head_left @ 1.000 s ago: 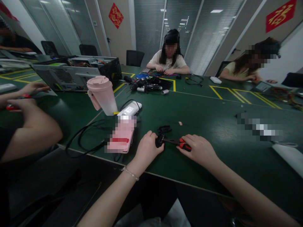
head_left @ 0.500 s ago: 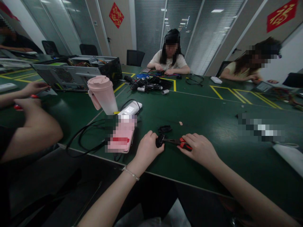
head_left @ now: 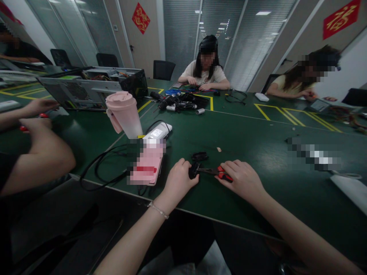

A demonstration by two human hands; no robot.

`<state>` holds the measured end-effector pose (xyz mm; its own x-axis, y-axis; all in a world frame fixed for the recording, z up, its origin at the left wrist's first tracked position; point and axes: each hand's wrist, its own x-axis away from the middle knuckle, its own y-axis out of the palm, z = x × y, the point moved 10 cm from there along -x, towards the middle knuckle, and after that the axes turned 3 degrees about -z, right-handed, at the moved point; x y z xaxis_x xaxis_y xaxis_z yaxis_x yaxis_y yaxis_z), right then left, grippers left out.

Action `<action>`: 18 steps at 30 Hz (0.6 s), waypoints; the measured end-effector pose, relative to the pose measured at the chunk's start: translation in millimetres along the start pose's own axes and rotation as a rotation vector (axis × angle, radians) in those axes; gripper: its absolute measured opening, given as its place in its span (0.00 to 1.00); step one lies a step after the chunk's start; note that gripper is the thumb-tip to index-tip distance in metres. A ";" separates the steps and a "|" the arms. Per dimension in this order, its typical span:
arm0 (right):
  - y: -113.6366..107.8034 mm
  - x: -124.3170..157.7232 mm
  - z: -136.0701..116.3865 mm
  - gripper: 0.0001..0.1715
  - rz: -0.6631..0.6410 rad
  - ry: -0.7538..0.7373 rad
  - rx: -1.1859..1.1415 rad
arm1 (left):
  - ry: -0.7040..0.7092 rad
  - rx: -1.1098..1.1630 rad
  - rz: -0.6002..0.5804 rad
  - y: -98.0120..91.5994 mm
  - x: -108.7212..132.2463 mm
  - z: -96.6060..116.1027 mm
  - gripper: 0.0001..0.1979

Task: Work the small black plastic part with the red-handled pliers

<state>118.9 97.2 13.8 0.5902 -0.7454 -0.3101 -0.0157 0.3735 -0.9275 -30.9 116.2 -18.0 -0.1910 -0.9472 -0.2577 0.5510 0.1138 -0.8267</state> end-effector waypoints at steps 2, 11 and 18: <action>1.0 0.0 0.5 0.21 -0.010 0.005 -0.004 | 0.006 -0.008 -0.001 -0.2 -0.1 0.7 0.11; 6.4 0.8 1.4 0.21 -0.035 0.028 -0.041 | -0.002 -0.013 0.001 0.5 0.1 1.2 0.10; 3.0 0.2 0.5 0.21 -0.033 0.015 -0.003 | 0.002 -0.015 -0.005 -0.3 0.3 0.9 0.11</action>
<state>119.3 98.4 11.1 0.5785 -0.7651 -0.2828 0.0012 0.3474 -0.9377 -30.4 115.7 -17.4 -0.1952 -0.9472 -0.2544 0.5378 0.1136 -0.8354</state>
